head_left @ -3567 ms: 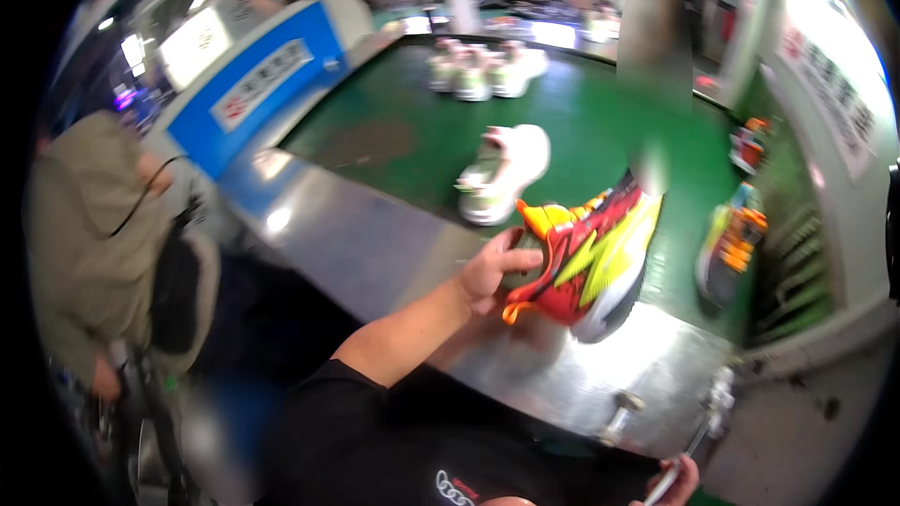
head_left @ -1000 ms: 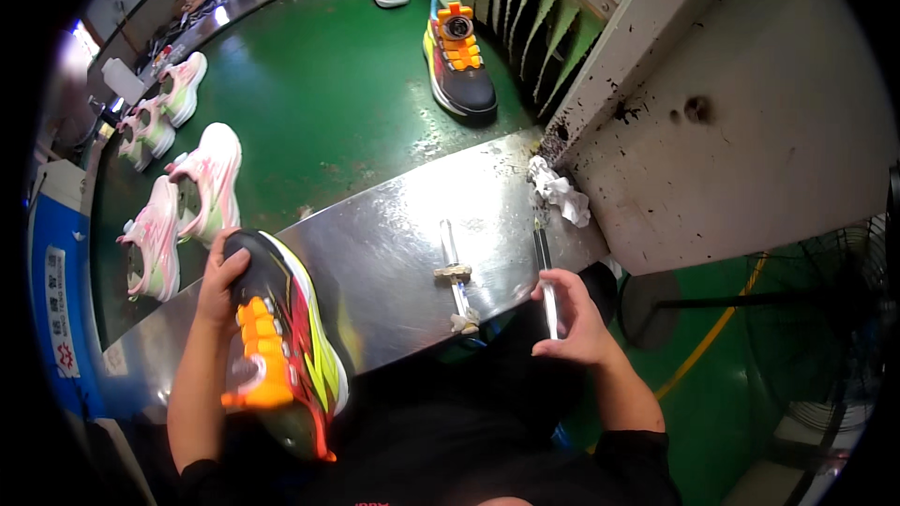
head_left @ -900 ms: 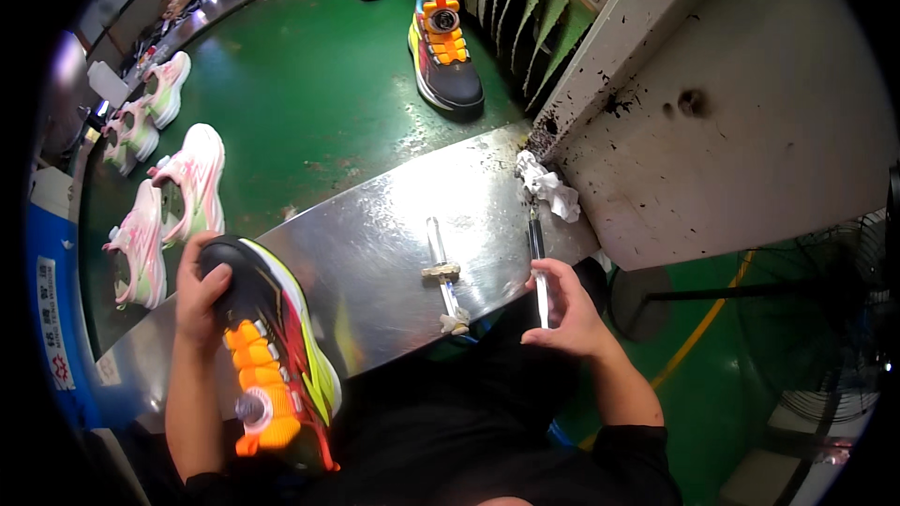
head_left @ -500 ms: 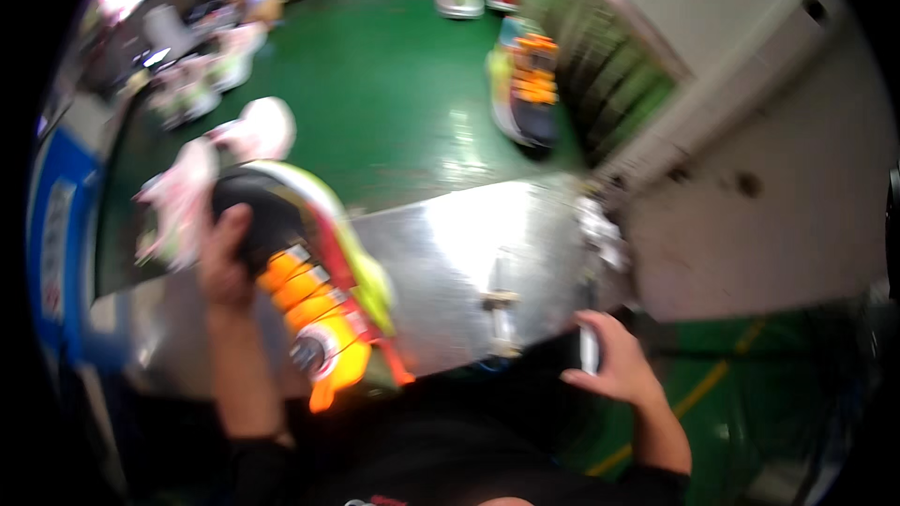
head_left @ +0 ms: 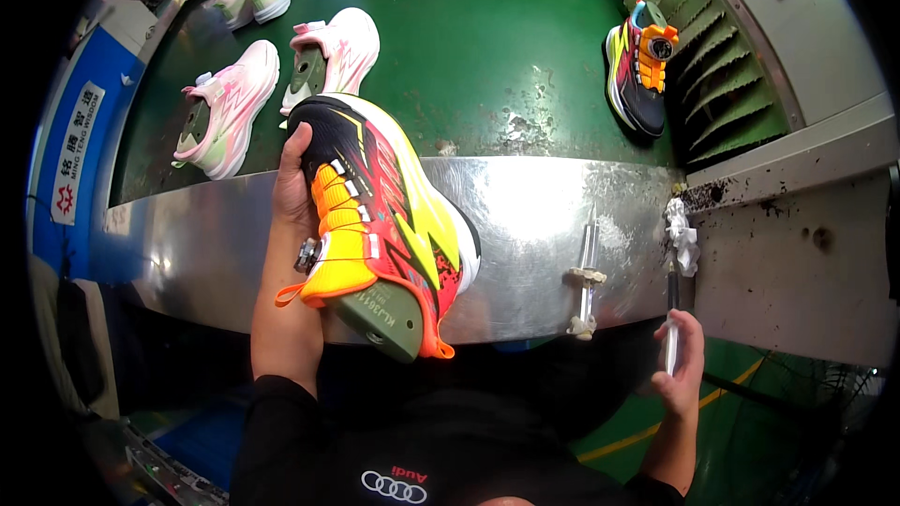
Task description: The person applies liquid along the seams of shoes using syringes, rotating each shoe by hand, and places the shoes onto a conveyor belt.
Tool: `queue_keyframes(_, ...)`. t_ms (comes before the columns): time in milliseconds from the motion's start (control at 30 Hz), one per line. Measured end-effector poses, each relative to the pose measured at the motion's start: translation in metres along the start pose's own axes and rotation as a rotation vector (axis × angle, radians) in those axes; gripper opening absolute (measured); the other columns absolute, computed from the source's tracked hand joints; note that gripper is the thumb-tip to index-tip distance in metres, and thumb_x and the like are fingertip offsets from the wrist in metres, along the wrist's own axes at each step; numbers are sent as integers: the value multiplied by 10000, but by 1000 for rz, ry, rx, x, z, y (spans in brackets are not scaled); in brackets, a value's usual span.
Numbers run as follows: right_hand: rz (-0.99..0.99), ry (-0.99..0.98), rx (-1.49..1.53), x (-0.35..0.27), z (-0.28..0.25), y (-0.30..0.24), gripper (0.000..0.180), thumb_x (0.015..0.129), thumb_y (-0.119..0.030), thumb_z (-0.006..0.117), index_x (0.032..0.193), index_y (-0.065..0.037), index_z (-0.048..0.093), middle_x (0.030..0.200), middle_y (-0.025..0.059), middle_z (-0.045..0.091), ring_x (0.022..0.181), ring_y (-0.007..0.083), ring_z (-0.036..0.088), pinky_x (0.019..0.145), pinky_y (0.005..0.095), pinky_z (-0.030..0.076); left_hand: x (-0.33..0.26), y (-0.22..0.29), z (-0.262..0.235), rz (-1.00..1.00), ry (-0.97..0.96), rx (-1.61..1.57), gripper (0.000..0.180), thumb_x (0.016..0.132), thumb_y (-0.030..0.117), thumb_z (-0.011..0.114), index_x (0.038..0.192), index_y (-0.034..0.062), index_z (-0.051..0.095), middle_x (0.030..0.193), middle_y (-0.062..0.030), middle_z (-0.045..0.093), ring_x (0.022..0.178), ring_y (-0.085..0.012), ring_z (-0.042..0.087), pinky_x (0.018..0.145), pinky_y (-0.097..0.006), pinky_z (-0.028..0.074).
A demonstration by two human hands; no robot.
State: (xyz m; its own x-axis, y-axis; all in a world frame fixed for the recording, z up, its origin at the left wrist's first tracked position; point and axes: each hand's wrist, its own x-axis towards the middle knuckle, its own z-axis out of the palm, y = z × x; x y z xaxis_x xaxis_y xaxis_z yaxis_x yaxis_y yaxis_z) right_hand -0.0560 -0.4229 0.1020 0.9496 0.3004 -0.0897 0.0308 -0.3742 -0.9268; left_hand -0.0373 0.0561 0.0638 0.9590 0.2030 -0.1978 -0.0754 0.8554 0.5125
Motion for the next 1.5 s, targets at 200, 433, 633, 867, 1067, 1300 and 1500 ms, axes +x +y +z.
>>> queue_keyframes(200,68,-29,66,-4,7,9,954,588,-512,803,1276,3,391,1043,61,460,973,153,455,866,284,369,5,-1,3,-10,-6,-1,465,831,341,612,1143,5,535,1046,-152,640,906,-257,651,824,-407,537)
queue_keyframes(433,76,-63,58,-14,10,-10,975,549,-521,809,1259,8,402,993,60,491,904,148,489,825,271,393,5,-1,-1,-1,-3,-32,467,805,325,631,1133,7,538,1031,-153,642,903,-262,649,834,-399,531)
queue_keyframes(633,-110,-95,516,-10,20,-39,1053,498,-614,809,1222,33,403,939,99,511,767,141,513,535,197,344,1,-4,-4,120,-91,146,489,780,254,659,1169,9,492,1012,-125,617,877,-232,636,809,-368,531)
queue_keyframes(867,-369,-521,845,48,65,-117,949,629,-703,676,1186,27,433,924,155,539,811,211,552,633,277,442,-30,-3,27,277,-246,215,545,695,66,723,1178,59,471,1009,-79,590,918,-197,598,820,-335,500)
queue_keyframes(1067,-402,-768,938,74,114,-159,821,705,-686,619,1160,-21,463,851,184,572,728,220,505,544,302,405,-43,1,25,301,-346,413,630,646,125,788,1171,52,449,1069,-117,586,981,-220,591,854,-352,493)
queue_keyframes(1300,-381,-786,843,82,144,-162,810,710,-691,607,1153,-28,467,800,170,579,683,235,550,544,315,436,-54,5,29,355,-442,477,639,626,92,811,1164,50,468,1107,-145,566,1021,-220,571,887,-354,469)
queue_keyframes(1500,-413,-828,845,88,150,-159,809,711,-696,603,1163,-38,467,807,165,585,683,230,551,554,320,438,-54,5,28,369,-460,521,630,620,92,816,1151,49,479,1103,-157,560,1048,-228,550,902,-362,451)
